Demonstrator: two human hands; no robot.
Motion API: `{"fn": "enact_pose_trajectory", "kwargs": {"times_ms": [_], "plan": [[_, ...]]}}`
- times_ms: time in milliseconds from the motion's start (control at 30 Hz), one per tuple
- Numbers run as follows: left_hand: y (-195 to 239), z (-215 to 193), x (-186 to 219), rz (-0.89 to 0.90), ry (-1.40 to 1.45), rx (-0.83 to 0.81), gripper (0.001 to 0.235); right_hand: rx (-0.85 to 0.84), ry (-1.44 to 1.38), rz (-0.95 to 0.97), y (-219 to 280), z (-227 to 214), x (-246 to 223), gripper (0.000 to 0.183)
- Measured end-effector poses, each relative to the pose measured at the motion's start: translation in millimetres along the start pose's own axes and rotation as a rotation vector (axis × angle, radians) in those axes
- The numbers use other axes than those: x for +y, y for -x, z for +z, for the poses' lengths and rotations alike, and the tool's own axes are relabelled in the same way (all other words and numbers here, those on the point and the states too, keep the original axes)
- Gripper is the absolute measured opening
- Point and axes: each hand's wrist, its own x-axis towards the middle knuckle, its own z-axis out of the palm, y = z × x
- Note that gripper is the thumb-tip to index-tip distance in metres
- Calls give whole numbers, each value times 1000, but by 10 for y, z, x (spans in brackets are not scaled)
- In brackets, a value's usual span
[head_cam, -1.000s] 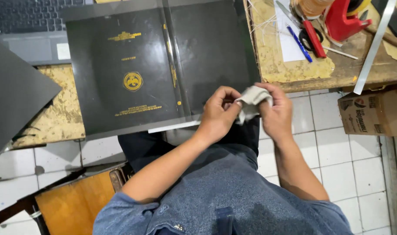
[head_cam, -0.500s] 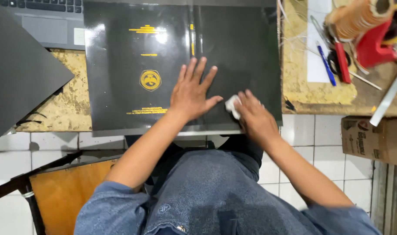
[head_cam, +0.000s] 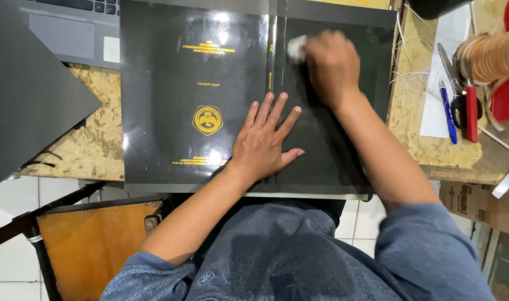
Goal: Applying glue to a page and attaching it to a book cover before cleaning the exterior.
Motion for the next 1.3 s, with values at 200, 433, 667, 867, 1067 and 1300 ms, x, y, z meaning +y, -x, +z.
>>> {"fn": "enact_pose_trajectory", "kwargs": {"times_ms": [200,433,667,867,1067,1300], "plan": [[-9,-62,-33,-12,34,16,88,-250,-268,-50,258,-51,60,27],[-1,-14,-29,3,6,8,93,-18,-157,-119,-212,259,-17,26],[-15,-52,-16,-1,5,6,91,-14,-142,-113,-225,418,251,22],[-10,-60,-13,-14,0,18,85,10,-267,-29,-251,302,-345,21],[5,25,-25,-1,-1,8,91,107,-188,-98,-547,542,-74,16],[-2,32,-30,-14,-20,-18,91,39,-166,-1,-492,528,29,12]]}}
